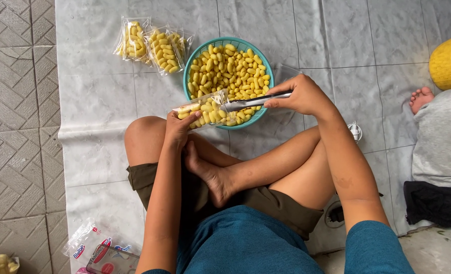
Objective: A person is manually packing small yellow snacks into individual plastic bags using tongs and their hands while sitting on the floor.
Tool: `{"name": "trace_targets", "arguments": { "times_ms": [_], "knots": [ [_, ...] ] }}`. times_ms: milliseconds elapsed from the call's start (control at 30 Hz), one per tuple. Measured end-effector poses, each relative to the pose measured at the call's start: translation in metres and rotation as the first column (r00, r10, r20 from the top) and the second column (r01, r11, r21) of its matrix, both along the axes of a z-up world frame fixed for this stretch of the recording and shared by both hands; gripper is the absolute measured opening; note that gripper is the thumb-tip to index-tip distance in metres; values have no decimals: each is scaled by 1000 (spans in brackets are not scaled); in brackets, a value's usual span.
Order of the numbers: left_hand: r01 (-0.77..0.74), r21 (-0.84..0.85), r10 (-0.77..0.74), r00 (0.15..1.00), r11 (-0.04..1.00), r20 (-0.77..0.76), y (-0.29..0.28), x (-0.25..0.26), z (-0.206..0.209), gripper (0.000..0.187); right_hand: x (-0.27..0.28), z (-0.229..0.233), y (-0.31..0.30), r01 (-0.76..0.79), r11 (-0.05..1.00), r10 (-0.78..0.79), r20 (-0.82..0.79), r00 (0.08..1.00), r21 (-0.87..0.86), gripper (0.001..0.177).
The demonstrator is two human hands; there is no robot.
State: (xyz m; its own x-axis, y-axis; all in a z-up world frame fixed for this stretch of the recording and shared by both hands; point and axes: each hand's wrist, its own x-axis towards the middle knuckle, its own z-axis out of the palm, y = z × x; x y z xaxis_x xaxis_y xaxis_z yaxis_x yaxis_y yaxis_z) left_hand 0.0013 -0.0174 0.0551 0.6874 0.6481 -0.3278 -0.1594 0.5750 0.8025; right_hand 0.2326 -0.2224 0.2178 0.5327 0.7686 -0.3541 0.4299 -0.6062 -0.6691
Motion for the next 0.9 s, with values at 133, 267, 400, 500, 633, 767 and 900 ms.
{"name": "trace_targets", "arguments": {
  "times_ms": [133, 267, 400, 500, 633, 767, 900],
  "knots": [
    [10, 2, -10, 1000, 1000, 1, -1, 0, 9, 23, 0, -10, -1, -39, 999, 39, 4, 999, 22, 33],
    [-48, -113, 48, 999, 992, -3, 8, -5, -32, 28, 9, -33, -13, 90, 959, -67, -95, 993, 270, 32],
    [-78, -264, 84, 996, 961, 11, 9, -5, -12, 42, 12, -96, -30, 326, 811, -273, -179, 945, 486, 31],
    [-123, -398, 114, 992, 909, -47, 12, -4, -17, 49, -18, -123, -26, 256, 884, -391, 319, 864, 391, 40],
    [-73, -374, 76, 997, 924, -6, 7, -1, -39, 36, -27, -188, -22, 116, 921, -349, 658, 667, 371, 44],
    [130, -264, -107, 989, 956, 97, 5, -3, -28, 46, -35, -195, -17, 148, 974, -228, 704, 673, 174, 42],
    [207, -142, -178, 965, 968, 195, -6, -3, 10, 52, -63, -151, -6, 50, 972, -198, 691, 695, 228, 54]
  ]
}}
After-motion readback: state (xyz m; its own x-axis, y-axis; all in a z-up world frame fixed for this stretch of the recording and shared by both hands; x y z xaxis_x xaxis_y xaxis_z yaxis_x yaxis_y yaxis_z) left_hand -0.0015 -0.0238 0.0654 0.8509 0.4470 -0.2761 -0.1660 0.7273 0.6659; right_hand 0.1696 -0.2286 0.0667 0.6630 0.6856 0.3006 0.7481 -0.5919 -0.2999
